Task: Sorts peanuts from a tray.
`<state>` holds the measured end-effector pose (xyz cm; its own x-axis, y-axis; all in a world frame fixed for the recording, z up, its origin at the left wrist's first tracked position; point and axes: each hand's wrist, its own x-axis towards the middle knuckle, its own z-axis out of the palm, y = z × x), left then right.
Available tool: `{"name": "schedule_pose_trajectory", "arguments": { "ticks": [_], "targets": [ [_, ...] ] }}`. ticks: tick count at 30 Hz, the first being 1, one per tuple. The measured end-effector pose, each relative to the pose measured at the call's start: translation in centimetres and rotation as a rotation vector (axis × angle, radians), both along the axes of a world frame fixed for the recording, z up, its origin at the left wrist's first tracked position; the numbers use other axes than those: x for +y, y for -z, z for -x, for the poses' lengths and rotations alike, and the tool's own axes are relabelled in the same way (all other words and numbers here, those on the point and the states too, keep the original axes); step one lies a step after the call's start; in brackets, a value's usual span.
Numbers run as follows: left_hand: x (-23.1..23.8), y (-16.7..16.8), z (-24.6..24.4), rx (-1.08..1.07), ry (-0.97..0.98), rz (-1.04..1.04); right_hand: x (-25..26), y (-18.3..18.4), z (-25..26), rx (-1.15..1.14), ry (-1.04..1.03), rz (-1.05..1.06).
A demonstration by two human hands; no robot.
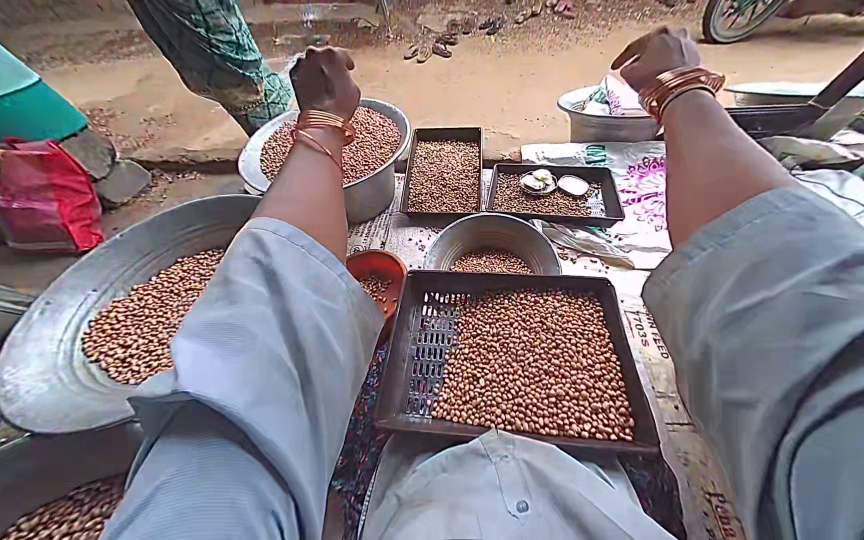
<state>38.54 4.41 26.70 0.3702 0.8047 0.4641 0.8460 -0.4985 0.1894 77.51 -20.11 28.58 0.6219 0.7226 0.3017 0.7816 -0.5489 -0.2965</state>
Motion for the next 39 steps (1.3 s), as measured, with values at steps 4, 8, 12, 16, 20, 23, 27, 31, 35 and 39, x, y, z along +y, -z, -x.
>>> {"name": "schedule_pose_trajectory", "arguments": {
  "ticks": [4, 8, 12, 16, 20, 23, 27, 31, 35, 39],
  "targets": [
    [-7.9, 2.2, -4.7, -0.076, 0.306, -0.112, 2.1, 3.7, 6.9, 0.105, -0.399, -0.174],
    [-18.8, 13.8, -3.9, -0.016, 0.751, 0.015, -3.5, 12.8, 15.6, 0.067, -0.747, 0.516],
    [-26.8, 23.7, -0.8, 0.303, 1.022, 0.578, -8.4, 18.8, 19.9, -0.018, -0.643, 0.839],
    [-29.2, 27.8, 3.5, 0.428, 0.927, 0.789, -9.2, 23.5, 22.7, 0.046, -0.565, 0.860],
    [-27.3, 24.6, 8.2, 0.614, 0.707, 0.934, -12.2, 27.8, 29.6, 0.133, -0.704, 0.866],
    [-25.6, 22.5, 9.8, 0.495, 0.576, 0.862, -15.4, 27.9, 32.8, 0.204, -0.961, 0.851],
    [-24.4, 22.7, 7.7, 0.225, 0.424, 0.696, -15.7, 24.4, 30.0, 0.320, -1.150, 0.700],
    [-24.0, 24.8, 3.3, 0.213, 0.524, 0.652, -13.9, 20.0, 24.0, 0.102, -0.860, 0.456],
    [-24.1, 27.0, -0.1, 0.356, 0.568, 0.599, -11.4, 20.3, 20.7, 0.055, -0.694, 0.446],
    [-24.4, 27.7, -1.0, 0.432, 0.541, 0.544, -9.1, 22.4, 21.8, 0.080, -0.698, 0.615]
  ]
}}
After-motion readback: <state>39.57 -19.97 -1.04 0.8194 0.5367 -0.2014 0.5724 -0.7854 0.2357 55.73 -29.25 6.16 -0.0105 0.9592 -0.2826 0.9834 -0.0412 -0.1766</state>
